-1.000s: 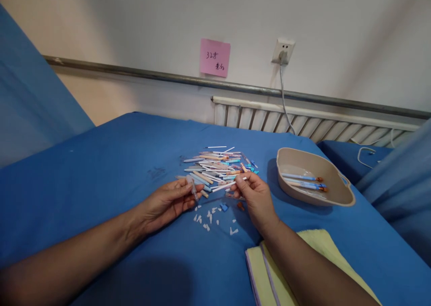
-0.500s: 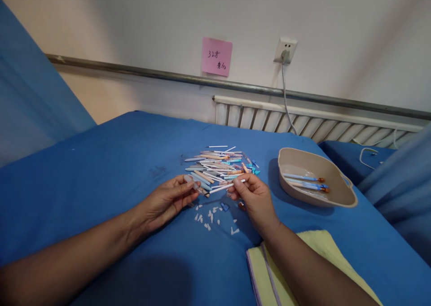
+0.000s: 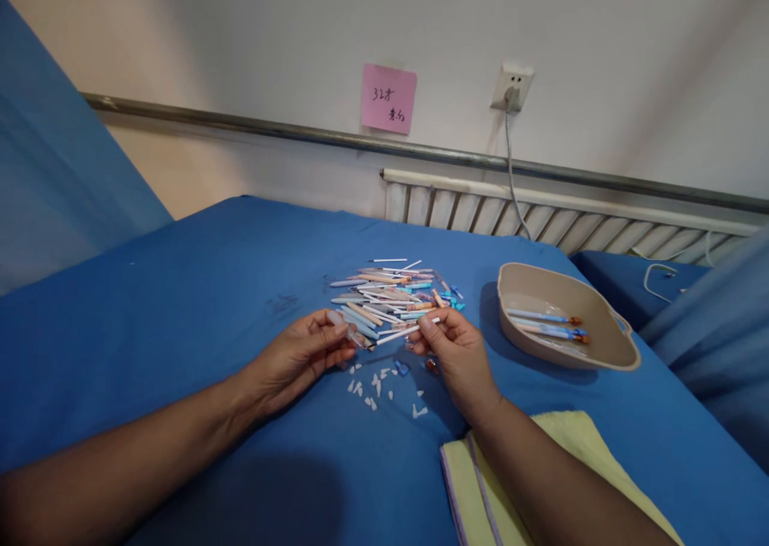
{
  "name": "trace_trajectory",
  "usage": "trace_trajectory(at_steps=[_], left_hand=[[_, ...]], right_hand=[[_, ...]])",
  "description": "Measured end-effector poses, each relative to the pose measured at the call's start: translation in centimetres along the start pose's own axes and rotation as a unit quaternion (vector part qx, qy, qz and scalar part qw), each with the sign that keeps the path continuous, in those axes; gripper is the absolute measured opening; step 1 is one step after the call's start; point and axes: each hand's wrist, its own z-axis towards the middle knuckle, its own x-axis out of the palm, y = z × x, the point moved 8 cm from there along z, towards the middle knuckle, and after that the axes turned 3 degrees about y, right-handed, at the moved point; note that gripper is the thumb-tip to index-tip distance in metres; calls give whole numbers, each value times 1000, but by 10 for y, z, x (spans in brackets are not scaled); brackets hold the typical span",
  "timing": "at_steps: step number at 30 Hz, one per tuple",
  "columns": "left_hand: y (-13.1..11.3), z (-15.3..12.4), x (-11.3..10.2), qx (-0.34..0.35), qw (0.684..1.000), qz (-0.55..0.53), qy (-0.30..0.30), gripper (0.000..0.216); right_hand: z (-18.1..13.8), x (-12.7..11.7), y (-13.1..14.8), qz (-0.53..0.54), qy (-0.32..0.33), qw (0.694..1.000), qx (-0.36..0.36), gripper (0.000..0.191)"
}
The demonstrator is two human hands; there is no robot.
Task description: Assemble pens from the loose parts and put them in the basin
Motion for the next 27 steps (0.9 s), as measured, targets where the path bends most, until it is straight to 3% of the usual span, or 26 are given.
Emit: trace_trajectory(at_steps=[9,19,27], left_hand=[[-6,0,-5,55,995,72,-53,28],[0,-2,3,28,989,143,-8,33],[-4,-4,12,61,962,264,15,24]], right_hand=[[1,-1,1,13,-10,1000,-1,24],[6,-4,7,59,-31,998,-17,24],[6,-4,9,65,-26,997,-33,22]])
